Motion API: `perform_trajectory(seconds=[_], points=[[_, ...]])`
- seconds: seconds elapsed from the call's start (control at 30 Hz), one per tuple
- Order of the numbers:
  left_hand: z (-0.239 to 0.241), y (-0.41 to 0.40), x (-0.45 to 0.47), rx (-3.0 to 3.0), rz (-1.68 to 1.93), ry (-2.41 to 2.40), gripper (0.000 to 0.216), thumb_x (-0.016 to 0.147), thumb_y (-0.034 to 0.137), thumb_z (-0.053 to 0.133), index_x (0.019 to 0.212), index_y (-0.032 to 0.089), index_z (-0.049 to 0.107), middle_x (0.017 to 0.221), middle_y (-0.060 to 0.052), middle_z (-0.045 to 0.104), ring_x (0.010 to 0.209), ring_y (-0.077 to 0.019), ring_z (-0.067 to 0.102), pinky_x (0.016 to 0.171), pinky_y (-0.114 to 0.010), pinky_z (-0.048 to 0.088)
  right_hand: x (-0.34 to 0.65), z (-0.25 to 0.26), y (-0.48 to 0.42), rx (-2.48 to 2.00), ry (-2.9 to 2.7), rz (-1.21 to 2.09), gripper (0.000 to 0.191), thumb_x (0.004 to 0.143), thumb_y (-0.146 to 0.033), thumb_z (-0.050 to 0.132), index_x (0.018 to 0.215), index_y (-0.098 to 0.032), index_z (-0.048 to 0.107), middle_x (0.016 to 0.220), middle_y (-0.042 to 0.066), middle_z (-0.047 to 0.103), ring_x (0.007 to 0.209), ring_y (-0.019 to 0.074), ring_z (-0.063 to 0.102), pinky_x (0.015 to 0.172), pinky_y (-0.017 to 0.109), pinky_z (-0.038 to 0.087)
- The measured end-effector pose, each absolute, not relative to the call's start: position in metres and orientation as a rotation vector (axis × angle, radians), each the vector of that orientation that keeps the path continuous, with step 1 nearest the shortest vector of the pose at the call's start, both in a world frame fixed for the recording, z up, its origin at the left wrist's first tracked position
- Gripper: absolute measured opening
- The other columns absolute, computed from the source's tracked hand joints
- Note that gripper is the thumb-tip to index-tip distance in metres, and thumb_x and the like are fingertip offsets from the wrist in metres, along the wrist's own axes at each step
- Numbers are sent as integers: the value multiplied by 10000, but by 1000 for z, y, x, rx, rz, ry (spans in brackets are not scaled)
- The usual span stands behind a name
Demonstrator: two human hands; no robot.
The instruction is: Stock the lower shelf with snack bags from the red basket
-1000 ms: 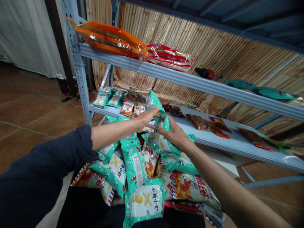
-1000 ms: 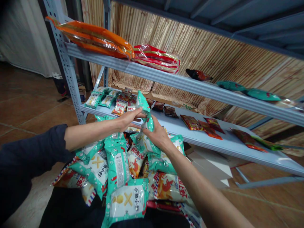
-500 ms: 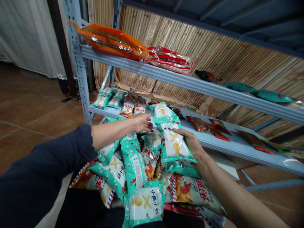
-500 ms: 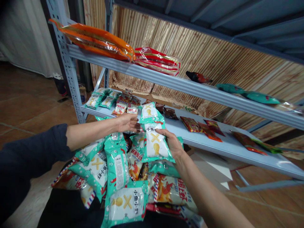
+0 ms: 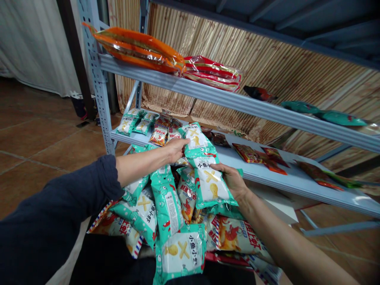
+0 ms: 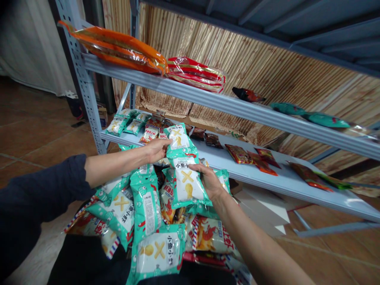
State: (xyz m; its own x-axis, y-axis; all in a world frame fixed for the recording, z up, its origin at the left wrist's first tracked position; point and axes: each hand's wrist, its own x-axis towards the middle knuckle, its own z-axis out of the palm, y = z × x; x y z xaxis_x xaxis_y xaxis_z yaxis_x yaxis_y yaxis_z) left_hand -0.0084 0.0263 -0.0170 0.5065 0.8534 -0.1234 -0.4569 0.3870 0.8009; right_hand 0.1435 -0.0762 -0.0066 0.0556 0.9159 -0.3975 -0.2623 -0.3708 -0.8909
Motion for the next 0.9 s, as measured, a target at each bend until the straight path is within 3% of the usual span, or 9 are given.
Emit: perform_trajectory(seconds=[0.13,0.27,0.43,0.53,0.73,0.9], points=[[-14,23,-12,797,913,560,231,871,173,406,1034,93,550,1045,-125,571,1042,-218,482,876,-364,409,142,-8,-75,-1297,-665,1544,240,618,-98,539,838,-165,610,722,38,699,609,200,654,684,355,526],[-16,24,-12,810,940,531,276,864,293,450,1094,158,522,1124,-98,522,957,-179,525,814,-372,453,143,-14,-72,-1266,-670,1536,232,617,-79,557,824,-167,616,726,30,699,631,198,655,722,363,520],[-24,32,-14,835,978,497,221,793,108,510,1002,142,574,1007,-78,598,1014,-196,507,872,-346,414,139,-16,-68,-1242,-675,1531,119,731,-170,539,817,-176,621,758,30,703,681,179,657,761,347,509],[-28,36,-16,852,982,505,236,756,67,502,955,155,595,951,-67,630,1039,-200,497,879,-343,413,135,-16,-65,-1261,-659,1539,194,812,-299,509,931,-179,605,846,45,703,726,178,660,761,345,510],[-22,41,-8,909,811,552,185,714,100,540,883,117,612,821,-105,658,944,-255,565,802,-396,447,136,-21,-62,-1332,-640,1567,156,825,-228,489,889,-134,597,796,77,704,669,189,665,709,339,527],[-15,41,-1,890,860,553,211,784,183,523,958,77,582,878,-148,658,996,-272,547,811,-437,430,136,-23,-64,-1385,-608,1604,147,813,-224,507,871,-123,597,767,77,704,643,188,663,686,336,530]])
